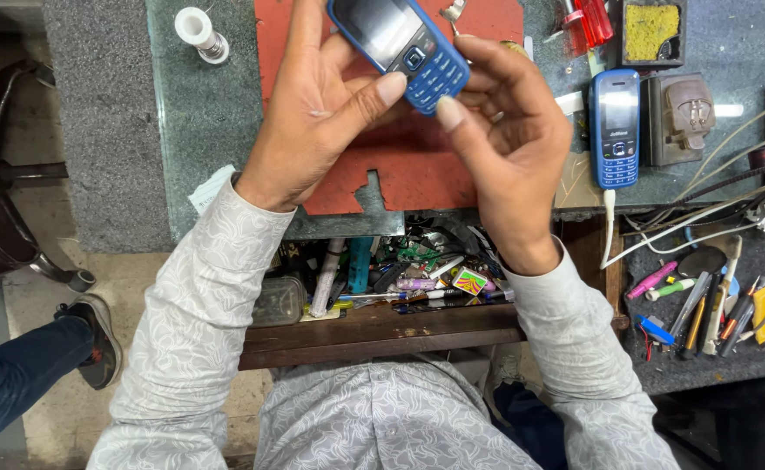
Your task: The person disassembles a blue feature phone, removing its back cover, battery and internal board. They clean a component with a cotton swab, solder contacts on the exposed circuit board with a soldering iron, then fit the board and screen back into the housing and press the cover closed.
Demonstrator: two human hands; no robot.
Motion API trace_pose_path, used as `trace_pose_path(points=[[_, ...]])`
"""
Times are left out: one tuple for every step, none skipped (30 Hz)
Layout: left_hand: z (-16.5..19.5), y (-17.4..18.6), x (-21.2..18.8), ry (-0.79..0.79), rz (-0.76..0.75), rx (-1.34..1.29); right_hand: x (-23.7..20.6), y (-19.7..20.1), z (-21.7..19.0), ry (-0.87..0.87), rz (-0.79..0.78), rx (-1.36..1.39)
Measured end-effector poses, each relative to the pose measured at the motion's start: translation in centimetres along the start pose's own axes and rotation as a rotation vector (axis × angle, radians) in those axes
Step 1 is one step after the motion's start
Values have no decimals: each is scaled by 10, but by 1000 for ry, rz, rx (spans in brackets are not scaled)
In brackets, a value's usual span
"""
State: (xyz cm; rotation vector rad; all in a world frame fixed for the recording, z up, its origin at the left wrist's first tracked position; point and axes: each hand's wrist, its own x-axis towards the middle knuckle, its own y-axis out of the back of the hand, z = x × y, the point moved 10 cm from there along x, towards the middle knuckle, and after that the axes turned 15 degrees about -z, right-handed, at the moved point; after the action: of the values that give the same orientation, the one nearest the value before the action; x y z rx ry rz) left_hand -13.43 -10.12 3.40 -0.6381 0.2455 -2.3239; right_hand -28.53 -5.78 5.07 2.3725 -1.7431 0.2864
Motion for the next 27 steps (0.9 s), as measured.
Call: trace_pose_path(points=[[-3,1,-1,23,9,-6,-1,-2,-5,29,-13,-81],[-9,3,-4,73,34,-66,-2,-5,-10,54,-30,-187],[-12,5,-6,104,46,-97,-3,-7,-15,82,-42,-292],[-16,7,-8,135,60,-127,-3,-10,-21,105,-58,-423],[-16,8,-9,149,64,-127,-3,-12,-24,122,-78,-506],[-17,10,-10,163,68,-128,-3,-15,-28,141,-95,-588],[-17,12,-11,172,74,-122,-2,-17,-31,155,-115,-625],[-18,13,-11,181,81,-117,-2,-18,-32,160,-127,-643],[-18,15,-12,190,88,-111,-1,-19,-33,166,-140,-661],[-19,16,-13,197,88,-114,0,-20,-34,165,-145,-659],[-20,16,-14,205,89,-118,0,-21,-34,167,-150,-667],[-20,17,-14,213,89,-122,1,-21,-34,169,-154,-676],[-20,17,-15,214,83,-108,0,-22,-35,172,-158,-695],[-20,17,-15,215,77,-95,0,-23,-36,178,-159,-716],[-20,17,-14,216,72,-80,0,-24,-37,185,-160,-738],[-21,18,-15,225,70,-81,-1,-25,-37,194,-159,-761],[-22,18,-15,234,69,-83,-1,-26,-38,202,-160,-778],[-24,18,-15,243,67,-85,-1,-26,-39,209,-161,-795],[-24,18,-15,245,65,-84,-1,-27,-39,215,-163,-804],[-24,18,-15,246,63,-82,-1,-27,-40,219,-162,-811],[-25,18,-15,248,62,-81,-1,-27,-40,223,-161,-817],[-25,17,-15,244,56,-90,-2,-28,-40,224,-157,-822],[-25,16,-15,238,50,-99,-2,-28,-40,225,-152,-820],[-25,16,-15,233,44,-106,-2,-28,-40,225,-147,-817],[-25,16,-16,231,46,-108,-2,-28,-39,221,-142,-808],[-26,16,-15,228,48,-112,-2,-27,-39,217,-137,-800],[-26,15,-15,225,50,-115,-2,-26,-37,199,-141,-783]])
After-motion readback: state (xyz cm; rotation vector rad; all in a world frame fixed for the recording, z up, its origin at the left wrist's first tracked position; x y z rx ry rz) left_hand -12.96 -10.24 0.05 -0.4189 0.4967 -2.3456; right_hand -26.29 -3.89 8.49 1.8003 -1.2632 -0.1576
